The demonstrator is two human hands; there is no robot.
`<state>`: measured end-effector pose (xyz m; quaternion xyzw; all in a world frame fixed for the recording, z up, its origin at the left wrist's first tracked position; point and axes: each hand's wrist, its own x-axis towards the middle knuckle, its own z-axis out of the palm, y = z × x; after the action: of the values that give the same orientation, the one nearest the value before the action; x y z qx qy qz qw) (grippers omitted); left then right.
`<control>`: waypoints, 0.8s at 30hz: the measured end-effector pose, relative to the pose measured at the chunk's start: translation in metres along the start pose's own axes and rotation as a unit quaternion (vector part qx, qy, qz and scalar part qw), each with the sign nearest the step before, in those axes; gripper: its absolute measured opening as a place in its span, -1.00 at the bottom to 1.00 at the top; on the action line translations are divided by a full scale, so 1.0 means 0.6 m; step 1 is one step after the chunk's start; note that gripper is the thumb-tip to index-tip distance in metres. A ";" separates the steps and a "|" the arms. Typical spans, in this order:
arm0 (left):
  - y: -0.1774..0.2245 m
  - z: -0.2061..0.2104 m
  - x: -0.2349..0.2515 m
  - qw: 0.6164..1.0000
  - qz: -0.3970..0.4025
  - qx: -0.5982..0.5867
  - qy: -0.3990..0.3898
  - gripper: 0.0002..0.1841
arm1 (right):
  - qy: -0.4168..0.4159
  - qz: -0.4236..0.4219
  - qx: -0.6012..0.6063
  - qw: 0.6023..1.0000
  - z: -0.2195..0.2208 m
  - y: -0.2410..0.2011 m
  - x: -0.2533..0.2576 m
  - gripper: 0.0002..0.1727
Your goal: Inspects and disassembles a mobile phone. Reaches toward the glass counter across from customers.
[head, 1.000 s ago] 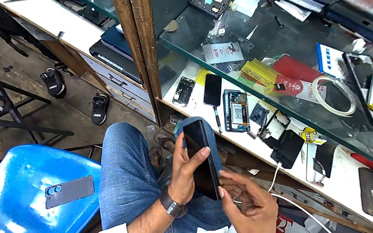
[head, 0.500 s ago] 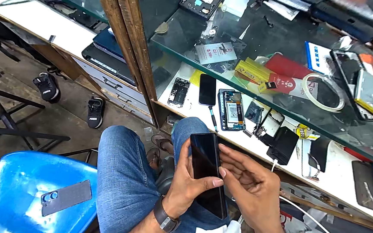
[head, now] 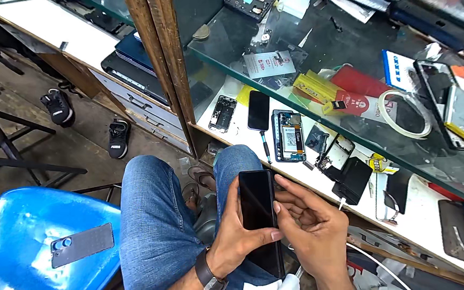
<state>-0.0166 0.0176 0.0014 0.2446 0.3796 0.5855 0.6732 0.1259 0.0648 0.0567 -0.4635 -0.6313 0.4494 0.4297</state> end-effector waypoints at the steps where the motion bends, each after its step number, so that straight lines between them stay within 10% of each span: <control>1: -0.001 0.001 0.000 1.000 0.001 -0.002 0.003 0.29 | 0.003 0.002 -0.002 1.000 0.001 0.000 0.000 -0.46; 15: -0.003 0.012 -0.020 0.999 0.007 -0.011 -0.032 0.25 | -0.070 -0.014 -0.005 0.997 -0.017 0.000 0.006 -0.37; 24: -0.009 0.017 -0.044 1.000 0.007 0.005 -0.017 0.30 | 0.003 -0.030 -0.041 0.999 -0.002 -0.012 0.007 -0.69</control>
<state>-0.0056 -0.0083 0.0092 0.2608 0.3696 0.5838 0.6742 0.1248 0.0680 0.0645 -0.4632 -0.6613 0.4087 0.4256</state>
